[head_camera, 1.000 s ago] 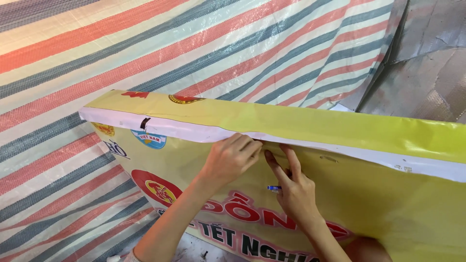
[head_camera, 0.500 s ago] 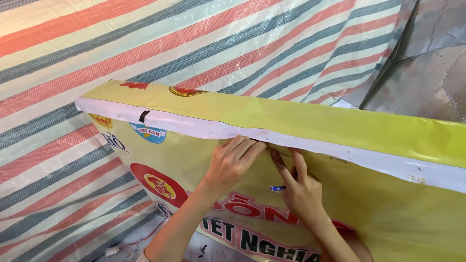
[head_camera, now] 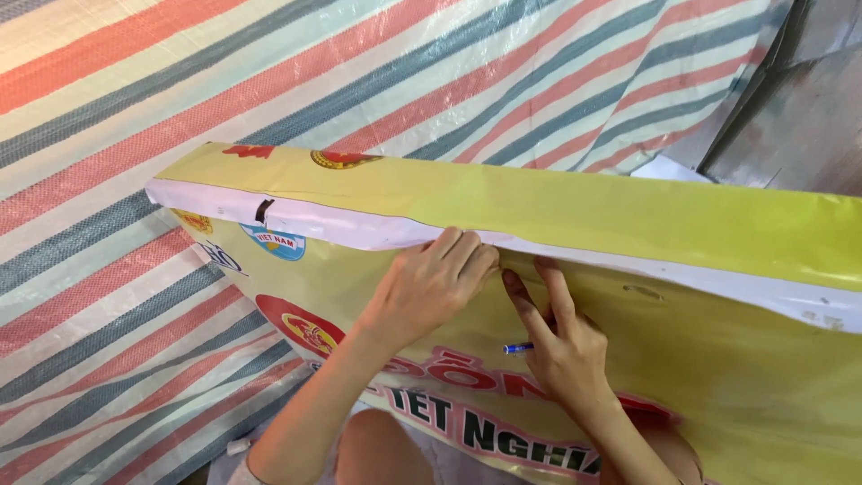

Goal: Securing the edges of a large yellow banner into a frame using a pen as a tucking tool

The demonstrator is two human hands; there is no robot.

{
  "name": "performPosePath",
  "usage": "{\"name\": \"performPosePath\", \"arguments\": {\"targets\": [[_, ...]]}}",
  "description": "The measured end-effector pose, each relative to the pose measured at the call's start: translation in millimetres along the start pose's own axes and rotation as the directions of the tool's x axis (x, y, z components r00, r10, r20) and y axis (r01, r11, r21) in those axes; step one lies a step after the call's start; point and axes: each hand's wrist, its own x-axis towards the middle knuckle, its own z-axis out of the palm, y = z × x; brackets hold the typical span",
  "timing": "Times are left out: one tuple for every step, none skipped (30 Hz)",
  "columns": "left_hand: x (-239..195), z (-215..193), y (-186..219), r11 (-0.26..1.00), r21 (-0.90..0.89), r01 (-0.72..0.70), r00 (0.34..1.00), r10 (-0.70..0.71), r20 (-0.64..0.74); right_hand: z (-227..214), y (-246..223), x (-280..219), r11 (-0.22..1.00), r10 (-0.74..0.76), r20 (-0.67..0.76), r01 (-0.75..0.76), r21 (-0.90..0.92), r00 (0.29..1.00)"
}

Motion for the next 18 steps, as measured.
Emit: {"name": "performPosePath", "arguments": {"targets": [[3,0,-1,1.000,0.015,-0.015,1.000,0.014,0.009,-1,0,2,1.000,0.000,-0.012,0.000,0.008,1.000],[3,-1,-3,1.000,0.010,-0.015,1.000,0.015,0.015,-2,0,1,1.000,0.005,-0.006,-0.005,0.009,1.000],[4,-2,-4,0.999,0.031,-0.043,0.998,0.042,0.042,-2,1,1,1.000,-0.004,-0.007,0.004,0.000,1.000],[5,-2,-6,0.996,0.052,-0.072,0.995,0.068,0.069,-2,1,1,1.000,-0.012,-0.008,0.012,-0.009,1.000],[6,-2,-7,0.996,0.047,-0.075,0.995,0.071,0.067,-3,2,1,1.000,-0.008,-0.006,0.008,-0.014,1.000],[6,-2,-9,0.996,0.032,-0.079,0.995,0.077,0.067,-4,2,0,1.000,-0.005,0.009,0.005,-0.007,1.000],[7,-1,-10,0.997,0.018,-0.080,0.995,0.079,0.067,-4,2,0,1.000,-0.006,0.025,0.005,0.001,1.000],[7,-2,-11,0.997,0.014,-0.079,0.995,0.078,0.065,-5,2,1,1.000,-0.005,0.028,0.005,-0.003,1.000],[8,-2,-12,0.996,-0.004,-0.084,0.994,0.084,0.071,-7,1,2,1.000,-0.004,0.022,0.004,0.001,1.000],[8,-2,-13,0.996,-0.022,-0.089,0.993,0.090,0.077,-8,0,3,1.000,-0.003,0.015,0.003,0.005,1.000],[9,-2,-14,0.996,-0.027,-0.086,0.993,0.088,0.077,-8,0,4,1.000,-0.003,0.020,0.003,0.002,1.000],[10,-3,-15,0.994,-0.069,-0.081,0.994,0.086,0.074,-9,-1,5,1.000,-0.004,0.015,0.004,0.004,1.000],[11,-3,-16,0.991,-0.112,-0.076,0.994,0.084,0.069,-10,-2,6,1.000,-0.005,0.010,0.005,0.004,1.000],[12,-2,-18,0.990,-0.117,-0.073,0.994,0.081,0.068,-10,-1,6,1.000,-0.006,0.015,0.006,0.001,1.000],[12,-1,-18,0.988,-0.135,-0.072,0.995,0.081,0.056,-10,-1,5,1.000,-0.006,0.022,0.006,0.011,1.000],[12,0,-18,0.986,-0.153,-0.072,0.996,0.080,0.045,-10,-1,4,1.000,-0.007,0.030,0.007,0.020,1.000],[13,-1,-18,0.984,-0.162,-0.068,0.996,0.077,0.047,-10,-1,5,1.000,-0.005,0.039,0.004,0.018,0.999],[14,-1,-19,0.980,-0.191,-0.050,0.997,0.058,0.040,-10,-1,5,1.000,-0.012,0.039,0.013,-0.020,0.999]]}}
